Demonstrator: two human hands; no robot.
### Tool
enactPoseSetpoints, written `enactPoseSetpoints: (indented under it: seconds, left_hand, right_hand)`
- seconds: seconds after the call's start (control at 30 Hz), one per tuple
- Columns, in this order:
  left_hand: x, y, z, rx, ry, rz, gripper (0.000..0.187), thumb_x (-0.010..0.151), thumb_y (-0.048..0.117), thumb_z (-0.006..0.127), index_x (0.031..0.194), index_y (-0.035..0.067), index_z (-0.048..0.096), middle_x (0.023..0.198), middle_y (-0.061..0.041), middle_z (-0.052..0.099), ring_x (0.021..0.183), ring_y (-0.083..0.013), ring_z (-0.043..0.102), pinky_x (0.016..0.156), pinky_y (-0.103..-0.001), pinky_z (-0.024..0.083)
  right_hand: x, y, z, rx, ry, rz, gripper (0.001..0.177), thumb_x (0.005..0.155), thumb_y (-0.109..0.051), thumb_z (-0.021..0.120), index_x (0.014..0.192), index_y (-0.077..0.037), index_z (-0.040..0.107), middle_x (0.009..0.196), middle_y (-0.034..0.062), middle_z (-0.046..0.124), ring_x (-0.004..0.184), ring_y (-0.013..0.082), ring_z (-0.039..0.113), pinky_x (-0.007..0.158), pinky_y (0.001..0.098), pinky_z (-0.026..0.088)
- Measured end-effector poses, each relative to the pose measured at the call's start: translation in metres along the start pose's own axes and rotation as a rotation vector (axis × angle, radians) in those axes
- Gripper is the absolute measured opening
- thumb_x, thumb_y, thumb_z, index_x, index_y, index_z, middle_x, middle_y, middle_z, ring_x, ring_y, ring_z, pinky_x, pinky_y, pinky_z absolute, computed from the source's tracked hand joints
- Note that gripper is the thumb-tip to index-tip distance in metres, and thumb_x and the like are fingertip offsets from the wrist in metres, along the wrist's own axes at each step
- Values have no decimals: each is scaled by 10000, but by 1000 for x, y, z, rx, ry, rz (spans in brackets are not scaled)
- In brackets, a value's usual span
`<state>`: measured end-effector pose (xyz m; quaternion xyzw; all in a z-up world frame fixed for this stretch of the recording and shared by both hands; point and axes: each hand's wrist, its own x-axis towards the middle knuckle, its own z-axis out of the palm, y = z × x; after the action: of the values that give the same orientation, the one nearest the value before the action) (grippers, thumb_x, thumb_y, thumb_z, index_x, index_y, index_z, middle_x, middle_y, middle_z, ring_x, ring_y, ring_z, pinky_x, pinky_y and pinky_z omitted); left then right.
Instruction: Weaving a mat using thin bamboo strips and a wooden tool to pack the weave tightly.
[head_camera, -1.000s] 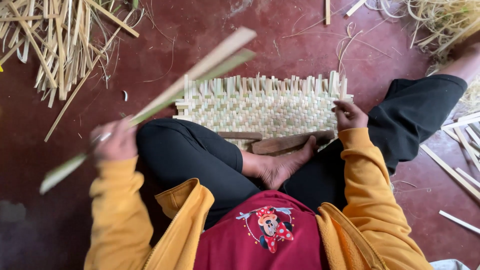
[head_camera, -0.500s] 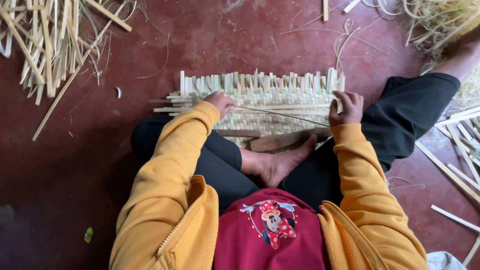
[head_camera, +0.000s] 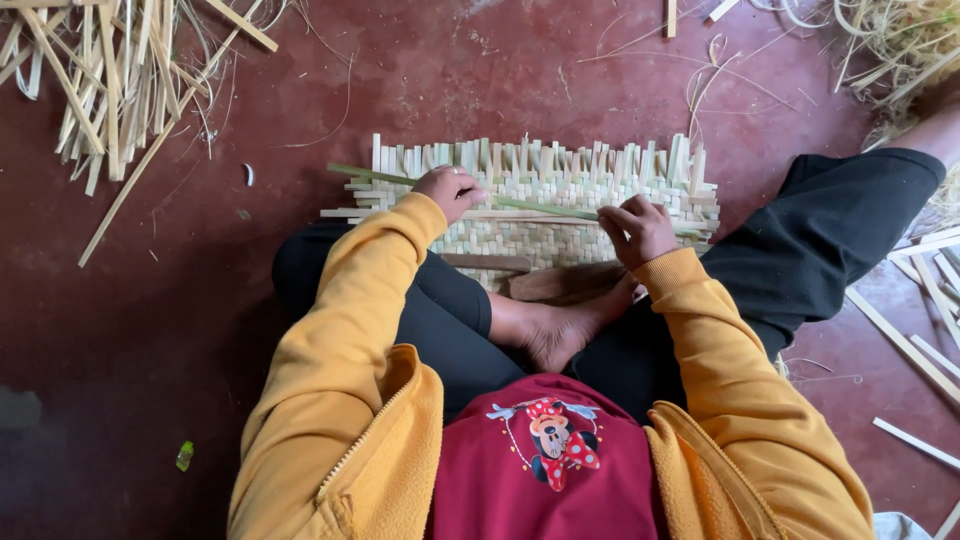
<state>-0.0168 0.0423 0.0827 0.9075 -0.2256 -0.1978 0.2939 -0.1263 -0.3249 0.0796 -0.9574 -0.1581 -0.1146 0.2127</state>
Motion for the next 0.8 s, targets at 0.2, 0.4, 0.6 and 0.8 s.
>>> enactPoseSetpoints:
  seconds: [0.2, 0.4, 0.6, 0.8]
  left_hand:
    - [-3, 3, -30, 261, -209, -453, 241, 954, 489, 609, 993, 304, 758, 1029, 47, 729, 1094, -203, 678, 977, -408, 540]
    - [-4, -35, -53, 243, -203, -834, 332, 861, 528, 708, 1092, 299, 777, 1159, 22, 740, 1169, -227, 670, 979, -454, 539]
    - [-9, -104, -40, 136, -104, -923, 338, 811, 488, 774, 1085, 290, 779, 1125, 52, 755, 1150, -181, 678, 996, -369, 531]
    - [-7, -107, -50, 3, 0, -947, 276, 820, 338, 825, 1041, 177, 787, 1055, -23, 769, 1118, -252, 694, 972, -411, 539]
  right_hand:
    - [-11, 30, -1, -231, 38, 151, 60, 949, -326, 752, 911, -294, 719, 861, -56, 557, 790, 156, 637, 882, 366, 432]
    - [-20, 54, 3, -376, -22, 407, 126, 929, -389, 753, 890, -279, 705, 911, -33, 630, 815, 175, 670, 966, 419, 323]
    - [-12, 41, -9, -331, 6, 414, 186, 922, -409, 775, 893, -258, 669, 938, -18, 632, 851, 193, 674, 1001, 447, 278]
    - [-4, 41, 2, -288, 68, 335, 264, 937, -422, 811, 918, -200, 671, 914, 14, 628, 847, 214, 672, 1000, 493, 283]
